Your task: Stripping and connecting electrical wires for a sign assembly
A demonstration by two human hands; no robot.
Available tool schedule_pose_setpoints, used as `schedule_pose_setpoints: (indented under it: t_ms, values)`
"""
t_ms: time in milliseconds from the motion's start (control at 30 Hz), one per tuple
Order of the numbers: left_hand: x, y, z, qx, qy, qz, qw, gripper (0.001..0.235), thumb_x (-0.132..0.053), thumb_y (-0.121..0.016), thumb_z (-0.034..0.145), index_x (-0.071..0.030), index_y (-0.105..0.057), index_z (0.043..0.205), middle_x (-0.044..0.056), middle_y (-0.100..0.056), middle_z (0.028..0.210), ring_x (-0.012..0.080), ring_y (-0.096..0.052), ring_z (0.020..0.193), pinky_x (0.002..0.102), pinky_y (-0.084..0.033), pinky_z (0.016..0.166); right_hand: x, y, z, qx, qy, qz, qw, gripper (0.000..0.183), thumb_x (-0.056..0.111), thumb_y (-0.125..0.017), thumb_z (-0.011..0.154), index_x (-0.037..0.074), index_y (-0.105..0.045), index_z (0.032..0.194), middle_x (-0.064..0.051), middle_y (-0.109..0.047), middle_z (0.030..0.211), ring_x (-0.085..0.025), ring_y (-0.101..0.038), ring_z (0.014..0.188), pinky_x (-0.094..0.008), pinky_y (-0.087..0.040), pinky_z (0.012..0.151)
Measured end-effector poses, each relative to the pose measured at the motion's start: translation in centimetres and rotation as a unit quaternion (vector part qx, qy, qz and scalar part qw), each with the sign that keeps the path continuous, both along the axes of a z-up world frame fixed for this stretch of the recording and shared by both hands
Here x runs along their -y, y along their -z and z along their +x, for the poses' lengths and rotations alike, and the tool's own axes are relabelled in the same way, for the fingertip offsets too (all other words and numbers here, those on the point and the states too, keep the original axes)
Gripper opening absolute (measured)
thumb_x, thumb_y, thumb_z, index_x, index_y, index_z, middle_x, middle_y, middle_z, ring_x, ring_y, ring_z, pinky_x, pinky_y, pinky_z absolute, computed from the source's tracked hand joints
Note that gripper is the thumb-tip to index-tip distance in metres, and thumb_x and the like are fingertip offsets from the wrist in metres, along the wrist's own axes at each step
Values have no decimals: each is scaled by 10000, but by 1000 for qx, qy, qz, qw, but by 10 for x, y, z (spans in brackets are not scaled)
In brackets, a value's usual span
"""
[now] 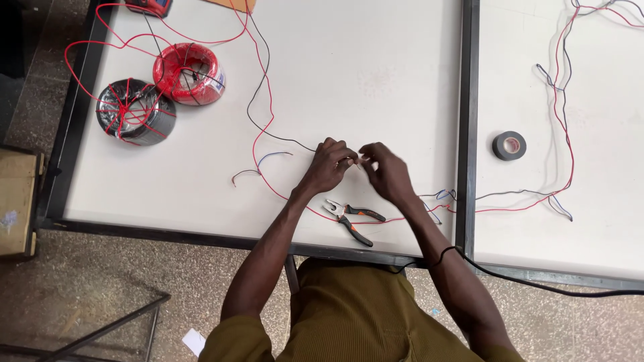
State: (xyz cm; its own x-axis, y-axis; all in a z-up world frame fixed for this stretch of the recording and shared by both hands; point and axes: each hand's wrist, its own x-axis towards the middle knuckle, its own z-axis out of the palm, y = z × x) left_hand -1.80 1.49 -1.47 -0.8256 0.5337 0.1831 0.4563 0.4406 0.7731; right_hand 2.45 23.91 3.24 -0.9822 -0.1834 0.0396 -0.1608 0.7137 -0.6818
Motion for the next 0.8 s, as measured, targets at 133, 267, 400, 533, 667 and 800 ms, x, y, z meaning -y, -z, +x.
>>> schedule_pose_setpoints:
  t_ms: [133,267,400,533,667,800]
  values:
    - [2,8,-6,93,9,35,995,97,-183,-700,1110,-202,-791,1085,9,-628,953,310,-624,1154,506,-427,1088,21,1,18,-146,-91,211,962,526,197,-931,921,166,-666,1373,-37,-676,1225,-295,-756,1103,-434,-661,722]
    - [4,8,-5,183,18,53,982,122,-223,-683,1103,-189,-799,1087,50,-720,1001,343,-646,1188,542,-399,1146,14,30,13,-222,-92,218,946,106,175,-768,1081,190,-756,1186,31,-685,1076,-210,-760,910,-347,-600,602]
    - [1,-1,1,88,26,46,995,80,-139,-699,1095,-162,-725,1023,27,-602,893,321,-641,1089,523,-462,1025,9,24,3,-116,-44,153,981,74,140,-738,1082,136,-809,1099,-49,-722,896,-320,-777,723,-413,-571,530]
    - [-1,10,-2,-66,5,-8,998,88,-139,-681,1092,-168,-721,1018,-22,-570,903,256,-628,1082,459,-467,976,8,14,-14,96,29,-139,985,403,416,-649,1208,46,-764,1094,-91,-757,721,-196,-763,554,-314,-579,479]
    - [-1,0,10,-194,10,-30,981,39,-102,-719,1060,-124,-750,1052,22,-589,955,305,-627,1085,471,-502,898,-1,14,-24,355,34,-274,893,217,163,-562,1083,29,-690,971,-109,-655,628,-187,-664,433,-308,-505,382]
    - [-4,3,3,-170,23,-25,985,105,-102,-683,1083,-153,-775,1092,23,-574,966,339,-639,1095,506,-518,916,-10,7,-27,321,-1,-223,920,273,147,-585,1057,-62,-761,1071,-213,-754,765,-258,-776,582,-386,-642,502]
